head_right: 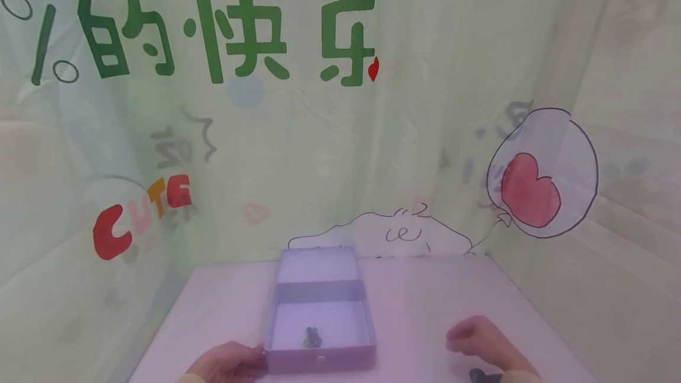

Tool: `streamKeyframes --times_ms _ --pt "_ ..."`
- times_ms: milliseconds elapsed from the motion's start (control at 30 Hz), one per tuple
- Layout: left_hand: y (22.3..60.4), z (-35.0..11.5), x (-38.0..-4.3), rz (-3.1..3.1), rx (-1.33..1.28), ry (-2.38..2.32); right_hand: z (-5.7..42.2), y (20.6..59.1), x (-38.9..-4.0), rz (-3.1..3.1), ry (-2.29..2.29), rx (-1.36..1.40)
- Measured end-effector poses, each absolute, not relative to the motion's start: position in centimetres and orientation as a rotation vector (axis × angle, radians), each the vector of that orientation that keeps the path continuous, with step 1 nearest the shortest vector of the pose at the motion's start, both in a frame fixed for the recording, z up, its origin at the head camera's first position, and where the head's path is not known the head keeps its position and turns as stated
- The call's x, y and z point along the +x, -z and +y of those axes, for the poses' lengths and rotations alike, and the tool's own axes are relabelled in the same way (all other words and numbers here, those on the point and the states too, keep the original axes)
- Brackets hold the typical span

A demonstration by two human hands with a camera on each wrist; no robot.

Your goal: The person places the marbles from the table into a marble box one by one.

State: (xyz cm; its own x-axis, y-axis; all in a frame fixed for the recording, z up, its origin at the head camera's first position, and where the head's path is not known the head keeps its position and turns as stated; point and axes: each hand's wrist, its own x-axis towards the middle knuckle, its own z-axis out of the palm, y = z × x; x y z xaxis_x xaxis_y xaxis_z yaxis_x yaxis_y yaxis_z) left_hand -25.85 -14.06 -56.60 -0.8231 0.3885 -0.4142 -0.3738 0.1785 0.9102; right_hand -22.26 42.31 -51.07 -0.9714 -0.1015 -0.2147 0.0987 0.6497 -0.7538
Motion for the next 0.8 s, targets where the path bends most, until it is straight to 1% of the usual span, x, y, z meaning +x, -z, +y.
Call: streamKeyframes --times_ms 233,467,567,800 --pt "56.8 -14.4 -25.8 1.854 0.036 -1.728 39.3 49.4 -24.9 2.625 1.179 -0.084" --pt "56.5 -14.3 -26.4 1.862 -0.034 -1.683 35.6 47.4 -27.0 2.642 1.153 -0.152" --pt "56.2 -14.3 -26.5 1.861 -0.051 -1.670 33.8 46.8 -28.1 2.649 1.153 -0.221" --pt "56.3 -14.3 -26.6 1.837 -0.080 -1.685 28.6 46.9 -30.9 2.610 1.190 -0.371"
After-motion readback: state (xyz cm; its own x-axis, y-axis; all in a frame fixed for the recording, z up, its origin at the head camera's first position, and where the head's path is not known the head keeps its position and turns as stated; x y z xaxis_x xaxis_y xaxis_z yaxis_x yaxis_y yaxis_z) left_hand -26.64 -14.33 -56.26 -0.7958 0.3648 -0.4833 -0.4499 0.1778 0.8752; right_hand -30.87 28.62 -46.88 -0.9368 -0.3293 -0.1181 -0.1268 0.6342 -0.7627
